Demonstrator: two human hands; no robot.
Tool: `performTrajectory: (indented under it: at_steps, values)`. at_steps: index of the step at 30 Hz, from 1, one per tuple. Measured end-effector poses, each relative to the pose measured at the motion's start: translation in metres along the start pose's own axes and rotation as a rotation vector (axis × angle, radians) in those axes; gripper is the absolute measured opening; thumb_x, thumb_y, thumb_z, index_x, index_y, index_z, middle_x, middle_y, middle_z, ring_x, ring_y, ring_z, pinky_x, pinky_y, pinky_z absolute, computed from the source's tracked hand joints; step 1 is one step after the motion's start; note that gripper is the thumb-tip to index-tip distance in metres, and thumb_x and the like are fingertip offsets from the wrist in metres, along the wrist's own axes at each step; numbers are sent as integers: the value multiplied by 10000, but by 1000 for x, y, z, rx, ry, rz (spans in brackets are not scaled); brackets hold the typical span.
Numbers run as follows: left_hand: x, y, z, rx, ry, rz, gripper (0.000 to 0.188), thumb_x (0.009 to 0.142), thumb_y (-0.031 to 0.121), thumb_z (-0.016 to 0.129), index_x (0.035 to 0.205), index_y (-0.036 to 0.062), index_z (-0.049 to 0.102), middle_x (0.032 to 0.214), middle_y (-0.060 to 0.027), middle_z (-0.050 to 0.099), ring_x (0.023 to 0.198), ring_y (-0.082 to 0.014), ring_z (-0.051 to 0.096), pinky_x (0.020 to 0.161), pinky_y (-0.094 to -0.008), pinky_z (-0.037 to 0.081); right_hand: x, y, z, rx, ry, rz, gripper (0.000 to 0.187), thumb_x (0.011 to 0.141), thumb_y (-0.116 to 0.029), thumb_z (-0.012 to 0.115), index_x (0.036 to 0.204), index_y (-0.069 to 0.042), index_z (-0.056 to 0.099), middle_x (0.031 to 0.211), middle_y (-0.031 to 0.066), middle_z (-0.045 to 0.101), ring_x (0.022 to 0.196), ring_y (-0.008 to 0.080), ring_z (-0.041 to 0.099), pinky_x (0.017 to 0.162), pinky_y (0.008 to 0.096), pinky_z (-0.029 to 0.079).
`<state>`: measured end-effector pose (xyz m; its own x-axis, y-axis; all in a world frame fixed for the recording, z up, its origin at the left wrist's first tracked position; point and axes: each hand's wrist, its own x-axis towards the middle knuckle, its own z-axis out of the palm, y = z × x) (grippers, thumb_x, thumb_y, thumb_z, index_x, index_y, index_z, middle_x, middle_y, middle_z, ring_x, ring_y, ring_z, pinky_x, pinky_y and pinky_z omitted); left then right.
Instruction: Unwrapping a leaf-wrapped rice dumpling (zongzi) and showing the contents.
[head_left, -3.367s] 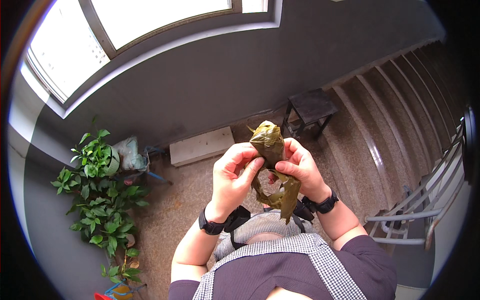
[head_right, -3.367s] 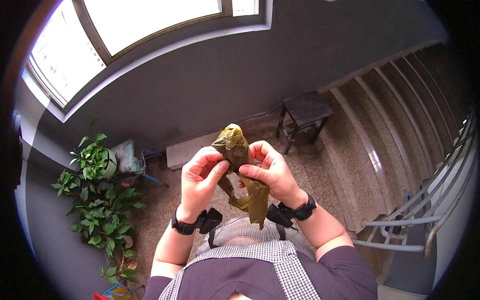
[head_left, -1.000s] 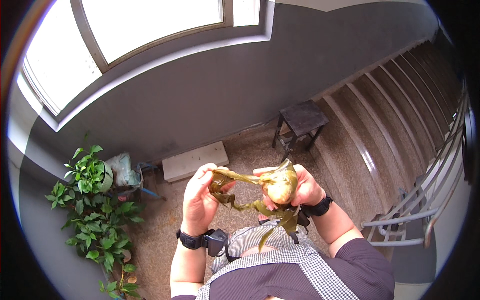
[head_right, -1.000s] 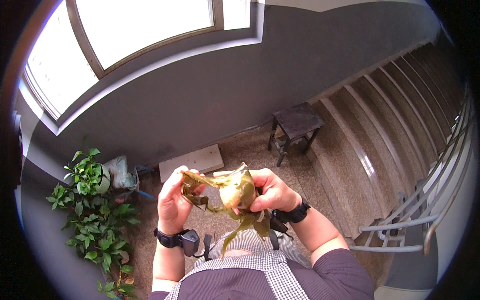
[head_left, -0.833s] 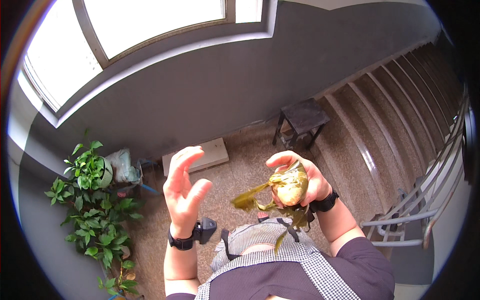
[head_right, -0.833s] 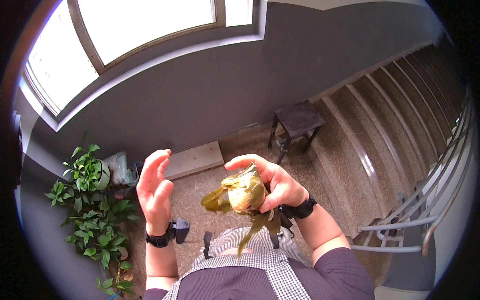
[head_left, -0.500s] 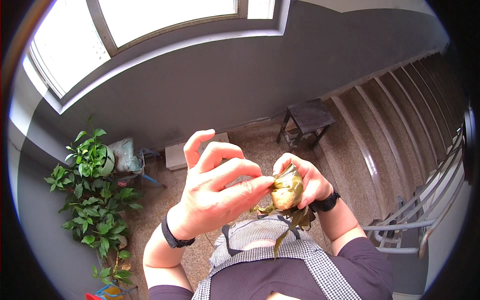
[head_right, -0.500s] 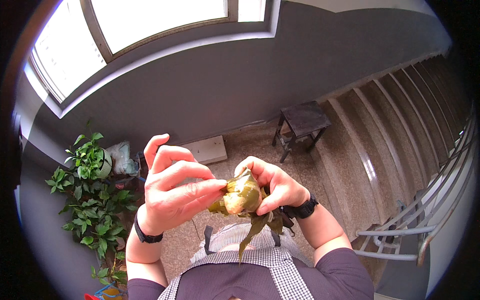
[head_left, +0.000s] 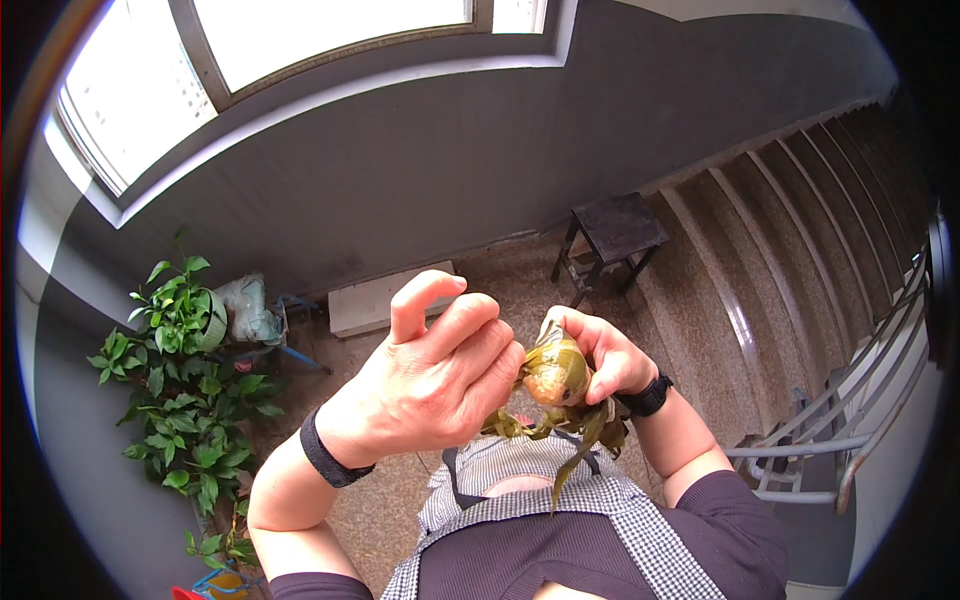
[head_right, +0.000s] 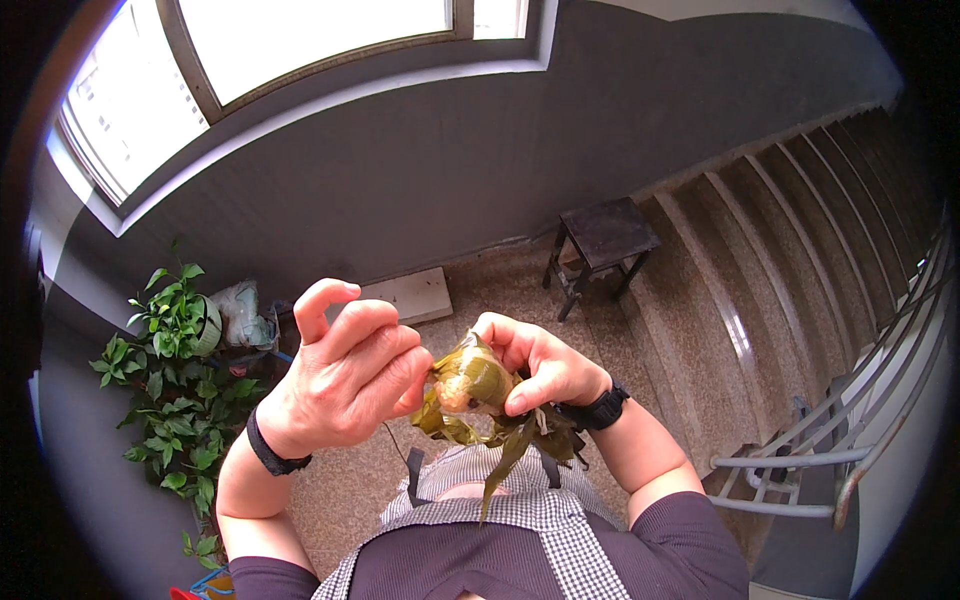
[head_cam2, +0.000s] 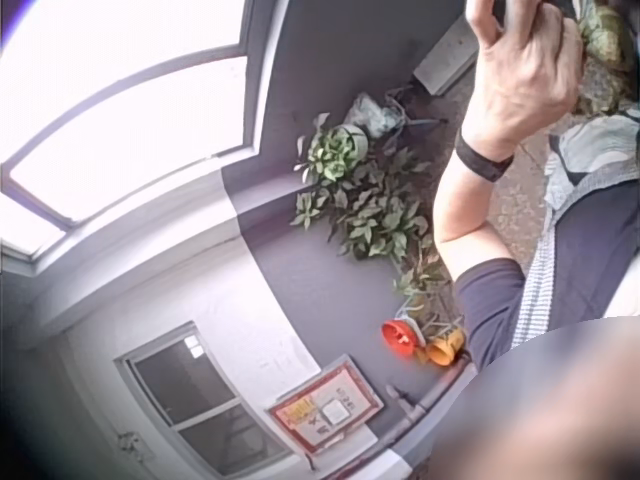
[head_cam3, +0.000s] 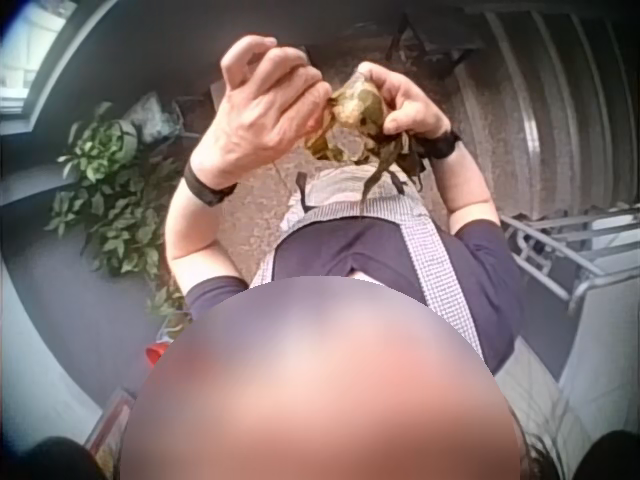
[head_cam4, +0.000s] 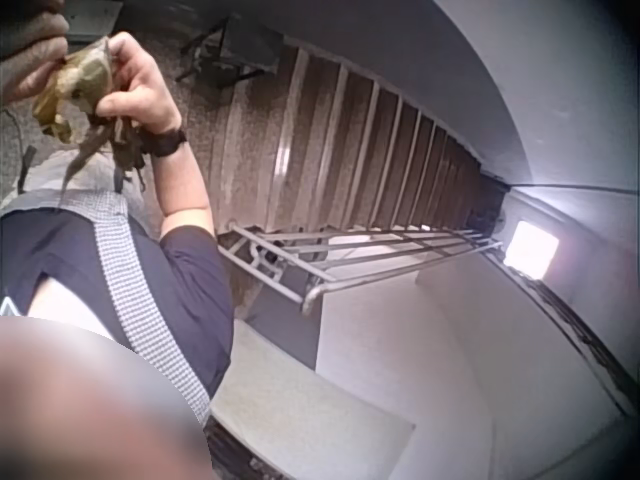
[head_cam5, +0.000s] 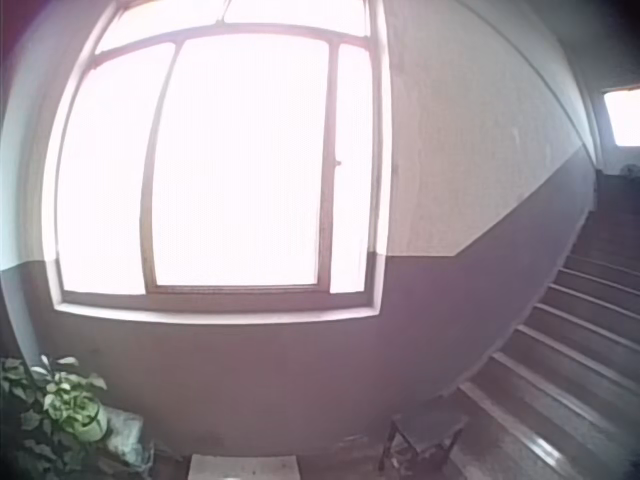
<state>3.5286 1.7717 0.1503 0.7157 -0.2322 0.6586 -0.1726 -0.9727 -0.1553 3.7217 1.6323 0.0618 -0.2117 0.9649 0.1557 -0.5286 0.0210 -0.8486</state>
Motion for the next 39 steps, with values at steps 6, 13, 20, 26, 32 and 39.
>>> performTrajectory:
  at_steps: [6,13,20,26,32,39]
  values:
    - [7,-13,-11,-47,-7,-8,152,585,46,622,731,73,588,754,-10,580,785,-189,539,859,-449,357,4,6,7,158,95,114,739,557,-204,890,1121,-4,458,1040,64,604,953,115,580,839,255,457]
    - [18,-28,-14,-100,2,10,159,587,15,644,702,89,563,730,5,563,779,-185,527,874,-443,358,9,19,0,213,-42,217,682,639,-181,823,1181,27,465,1093,98,594,984,149,586,869,288,461]
    - [30,-43,-2,-212,-34,45,169,586,31,651,704,105,557,726,21,554,789,-184,524,882,-410,358,16,10,9,213,-77,281,832,598,-145,859,1273,63,420,1171,145,580,1060,205,579,920,336,457]
    - [21,-44,25,-717,-119,-177,151,704,52,681,843,96,641,803,-2,622,812,-186,561,829,-347,428,15,14,4,38,-171,164,577,670,-122,819,1154,53,559,1085,101,635,1008,157,582,902,307,449]
    - [-1,-53,14,-1262,-305,-404,525,717,253,799,1139,9,607,984,-77,657,940,-136,591,894,-303,442,12,17,-5,80,-131,56,542,748,-111,752,1216,47,528,1135,106,620,1045,171,577,936,327,439]
    - [-7,-34,20,-1501,-308,-779,122,865,93,652,904,-21,633,808,6,615,750,-38,551,675,-198,465,11,13,2,-94,-125,133,500,812,-164,705,1233,39,527,1163,92,598,1083,142,530,964,306,405]
